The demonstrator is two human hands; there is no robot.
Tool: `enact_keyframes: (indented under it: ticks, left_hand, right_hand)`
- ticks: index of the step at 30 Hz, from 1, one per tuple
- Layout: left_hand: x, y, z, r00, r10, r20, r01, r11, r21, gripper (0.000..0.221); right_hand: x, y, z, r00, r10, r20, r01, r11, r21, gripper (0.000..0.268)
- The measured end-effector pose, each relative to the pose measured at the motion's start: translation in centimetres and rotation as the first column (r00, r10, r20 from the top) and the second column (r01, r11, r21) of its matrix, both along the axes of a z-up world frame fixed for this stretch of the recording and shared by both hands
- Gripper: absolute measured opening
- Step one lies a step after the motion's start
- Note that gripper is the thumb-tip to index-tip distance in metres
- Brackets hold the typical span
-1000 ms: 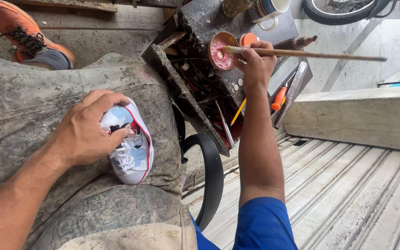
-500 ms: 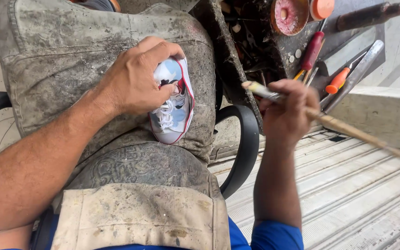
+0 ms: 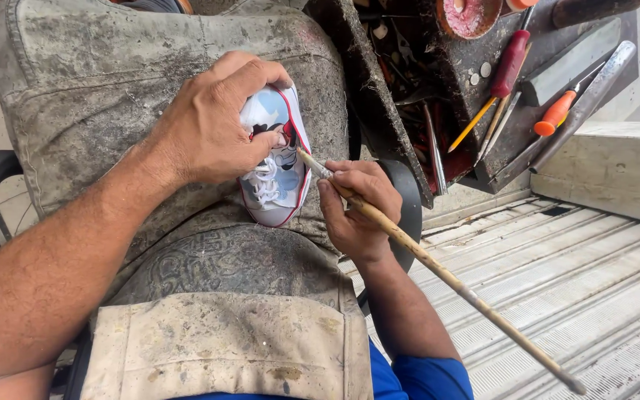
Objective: Applying a substance to a sneaker using a brush for repair or customization at a workbench
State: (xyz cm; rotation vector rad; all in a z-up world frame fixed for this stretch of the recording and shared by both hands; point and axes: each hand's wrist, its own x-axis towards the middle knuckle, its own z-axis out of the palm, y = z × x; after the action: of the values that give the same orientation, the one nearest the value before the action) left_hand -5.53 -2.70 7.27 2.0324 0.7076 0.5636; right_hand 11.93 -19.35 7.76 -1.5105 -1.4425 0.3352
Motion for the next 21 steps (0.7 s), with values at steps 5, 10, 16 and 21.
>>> enact_keyframes:
  ticks: [5, 10, 16, 21]
  left_hand:
    - [0.04, -0.03, -0.15, 1.0, -0.008, 0.016, 0.008, 0.999, 0.036, 0.051]
    - [0.01, 0.09, -0.23, 0.999, -0.019, 0.033, 0.017, 0.999, 0.032, 0.052]
    - [0.23, 0.16, -0.33, 1.0, -0.022, 0.01, 0.022, 1.0, 0.003, 0.051]
    - [0.23, -0.01, -0.24, 1.0, -0.002, -0.024, 0.002, 1.0, 0.003, 0.052]
  right_hand:
    - [-0.02, 0.88, -0.22, 1.0, 0.017, 0.01, -0.017, 1.0, -0.015, 0.015]
    - [0.51, 0.69, -0.15, 0.999, 0.033, 0.024, -0.032, 0.998, -0.05, 0.013]
    - [0.62, 0.9, 0.0, 0.999, 0.042, -0.01, -0.042, 0.998, -0.051, 0.014]
    - [0.78, 1.0, 0.1, 0.997, 0.072, 0.025, -0.069, 0.992, -0.11, 0.013]
